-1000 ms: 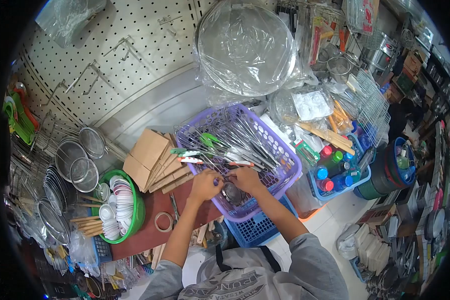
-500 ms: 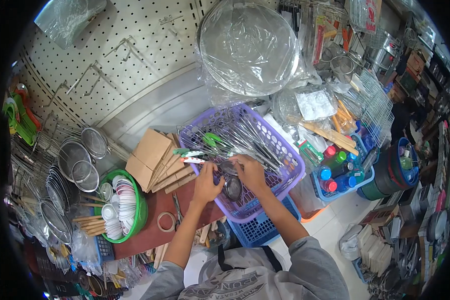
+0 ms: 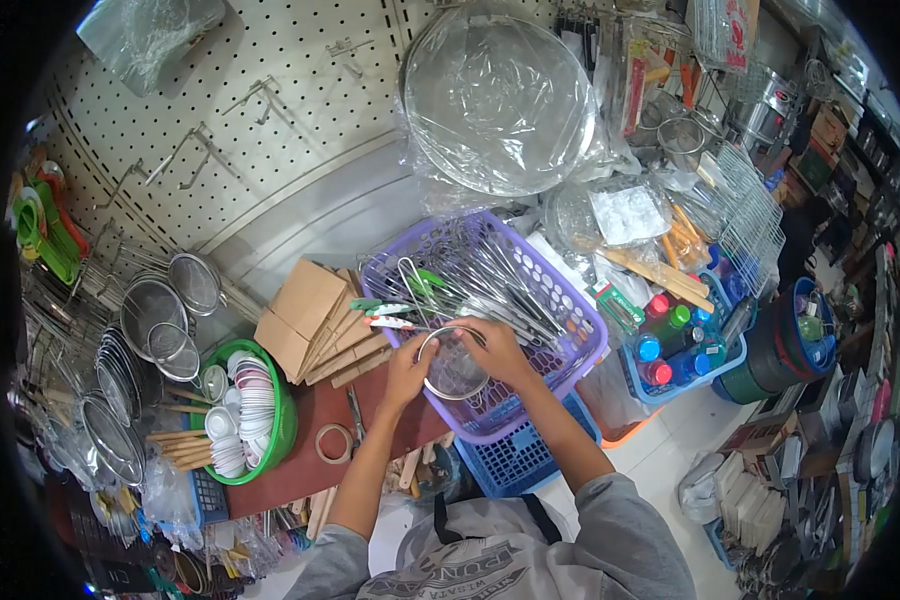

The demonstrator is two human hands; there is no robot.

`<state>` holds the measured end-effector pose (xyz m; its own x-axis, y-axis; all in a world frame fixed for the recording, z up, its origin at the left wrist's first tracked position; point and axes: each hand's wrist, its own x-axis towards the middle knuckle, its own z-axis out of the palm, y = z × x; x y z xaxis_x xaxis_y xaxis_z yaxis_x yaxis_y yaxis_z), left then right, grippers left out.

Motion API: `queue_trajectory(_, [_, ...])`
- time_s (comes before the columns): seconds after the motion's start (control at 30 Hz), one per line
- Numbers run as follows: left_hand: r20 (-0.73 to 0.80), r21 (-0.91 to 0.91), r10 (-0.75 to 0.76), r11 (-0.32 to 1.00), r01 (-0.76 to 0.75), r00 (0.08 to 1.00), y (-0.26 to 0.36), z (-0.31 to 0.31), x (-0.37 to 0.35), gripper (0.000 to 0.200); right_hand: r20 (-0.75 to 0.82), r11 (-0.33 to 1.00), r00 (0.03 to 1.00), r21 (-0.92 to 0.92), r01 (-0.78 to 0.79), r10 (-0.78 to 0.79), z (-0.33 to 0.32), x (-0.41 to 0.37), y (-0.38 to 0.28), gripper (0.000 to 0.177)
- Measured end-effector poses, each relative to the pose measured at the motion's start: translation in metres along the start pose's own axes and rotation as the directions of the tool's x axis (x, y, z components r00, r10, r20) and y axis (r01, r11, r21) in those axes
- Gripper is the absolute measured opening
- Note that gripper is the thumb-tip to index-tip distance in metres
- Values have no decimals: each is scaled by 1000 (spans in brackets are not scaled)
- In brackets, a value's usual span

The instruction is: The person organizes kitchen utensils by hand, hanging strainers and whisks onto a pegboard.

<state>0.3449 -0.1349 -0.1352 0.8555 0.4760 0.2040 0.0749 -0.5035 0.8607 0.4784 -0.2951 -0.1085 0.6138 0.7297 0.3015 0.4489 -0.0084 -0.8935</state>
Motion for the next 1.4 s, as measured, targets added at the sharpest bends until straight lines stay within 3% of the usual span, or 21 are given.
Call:
queue_trajectory(0.17, [61, -287, -7, 958, 24, 998, 3, -8, -3, 26, 83, 956, 996, 289, -48, 25, 4, 0, 16, 26])
queue_trajectory(0.2, [75, -264, -22, 964, 41, 997, 7, -12, -5, 26, 139, 970, 987, 216, -109, 80, 0, -2, 9, 27])
queue_trajectory(0.3, [76, -197, -19, 980, 33, 997, 10, -32, -19, 27, 278, 940, 951, 266, -212, 136, 9, -2, 0, 28])
queue_trajectory(0.37, [26, -153, 47, 987, -42, 999, 3, -47, -30, 27, 300, 952, 953, 278, -125, 38, 22, 0, -13, 30])
queue_trajectory(0.4, [77, -117, -40, 992, 49, 996, 16, -63, -37, 31, 308, 953, 951, 280, -112, 22, 28, -1, -26, 30])
queue_trajectory(0.6, [-92, -55, -162, 986, 158, 982, 45, -129, -84, 27, 449, 963, 892, 256, -81, -44, 88, 14, -57, 32])
queue_trajectory(0.73, [-293, 17, -11, 1000, 17, 956, 36, -163, -121, 22, 521, 930, 839, 364, -48, -160, 133, 19, -92, 32])
queue_trajectory(0.87, [-454, -114, -140, 989, 98, 880, 36, -193, -158, 23, 593, 913, 755, 407, 20, -280, 169, 27, -126, 32])
queue_trajectory(0.9, [-478, -74, -148, 989, 128, 866, 36, -201, -166, 23, 619, 917, 729, 398, 29, -292, 176, 32, -137, 32])
queue_trajectory(1.03, [-554, -12, -165, 982, 190, 816, 41, -227, -188, 24, 625, 897, 694, 437, 68, -357, 205, 41, -172, 36])
queue_trajectory(1.17, [-596, 95, -76, 982, 164, 800, 57, -247, -194, 23, 571, 890, 742, 449, 76, -352, 239, 48, -197, 32])
queue_trajectory(1.27, [-612, 46, -121, 981, 187, 782, 53, -259, -195, 19, 532, 872, 758, 480, 96, -376, 253, 54, -217, 29])
queue_trajectory(1.4, [-649, 118, 23, 991, 70, 760, 45, -279, -189, 30, 439, 828, 797, 546, 131, -415, 273, 59, -231, 27])
